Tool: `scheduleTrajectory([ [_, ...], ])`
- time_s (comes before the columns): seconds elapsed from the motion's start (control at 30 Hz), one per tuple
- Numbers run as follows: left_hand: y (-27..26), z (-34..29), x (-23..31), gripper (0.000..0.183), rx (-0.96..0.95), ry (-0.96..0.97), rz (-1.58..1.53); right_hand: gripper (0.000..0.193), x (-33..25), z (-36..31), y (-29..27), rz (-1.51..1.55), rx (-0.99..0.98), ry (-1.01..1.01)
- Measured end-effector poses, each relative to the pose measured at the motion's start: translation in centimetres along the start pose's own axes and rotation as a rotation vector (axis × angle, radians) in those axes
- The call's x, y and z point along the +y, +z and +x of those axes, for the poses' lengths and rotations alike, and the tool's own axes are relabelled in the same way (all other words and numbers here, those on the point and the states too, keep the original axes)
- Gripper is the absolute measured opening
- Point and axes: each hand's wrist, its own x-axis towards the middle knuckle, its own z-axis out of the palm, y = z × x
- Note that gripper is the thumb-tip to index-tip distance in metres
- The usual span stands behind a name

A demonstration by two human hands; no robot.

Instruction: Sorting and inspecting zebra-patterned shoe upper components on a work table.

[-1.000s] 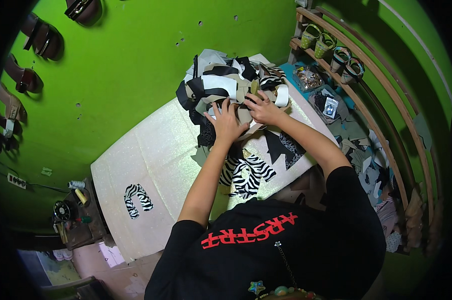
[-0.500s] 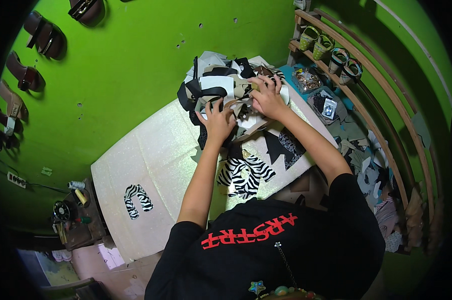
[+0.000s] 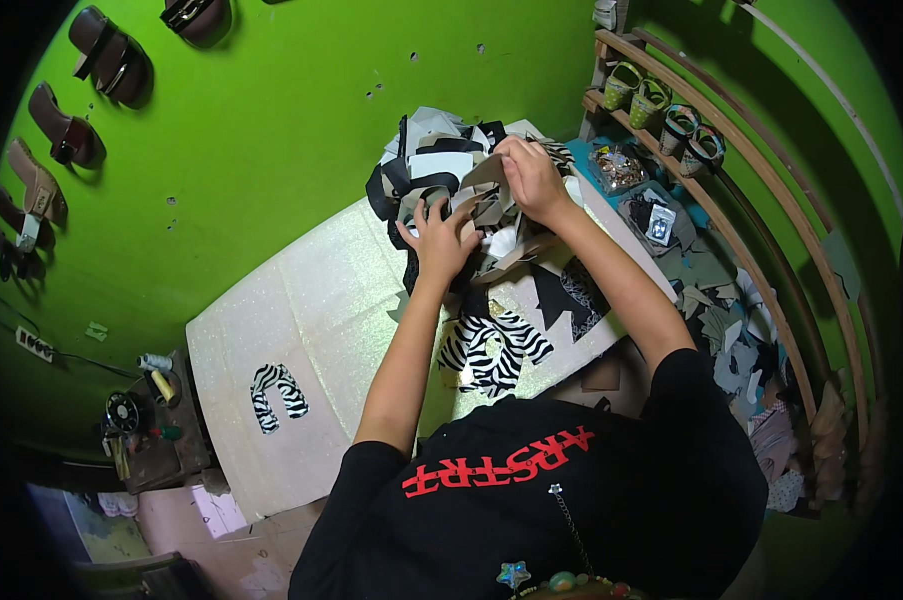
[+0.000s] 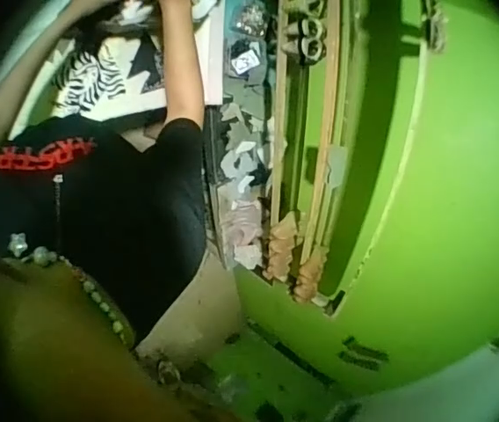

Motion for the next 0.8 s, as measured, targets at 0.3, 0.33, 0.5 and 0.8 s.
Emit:
scheduleTrajectory([
  [0.3,0.6,0.4,-1.5,0.018,-0.030,-0.024,0.055,0.015,-2.3,3.2,-5.6,0.234,0.130,0.441],
  [0.33,0.7,0.3,-1.9,0.019,-0.015,0.006,0.103,0.019,-2.5,3.2,-6.0,0.365,0.090,0.542],
  [0.5,0.3,-0.2,-1.1,0.029,-0.001,0.057,0.085,0.022,-2.3,-1.3,-9.1,0.721,-0.559,0.723],
  [0.8,-0.3,-1.8,1.5,0.023,0.170,0.358,-0.078,0.043,-5.9,-10.9,-7.4,1.209,-0.903,1.204],
])
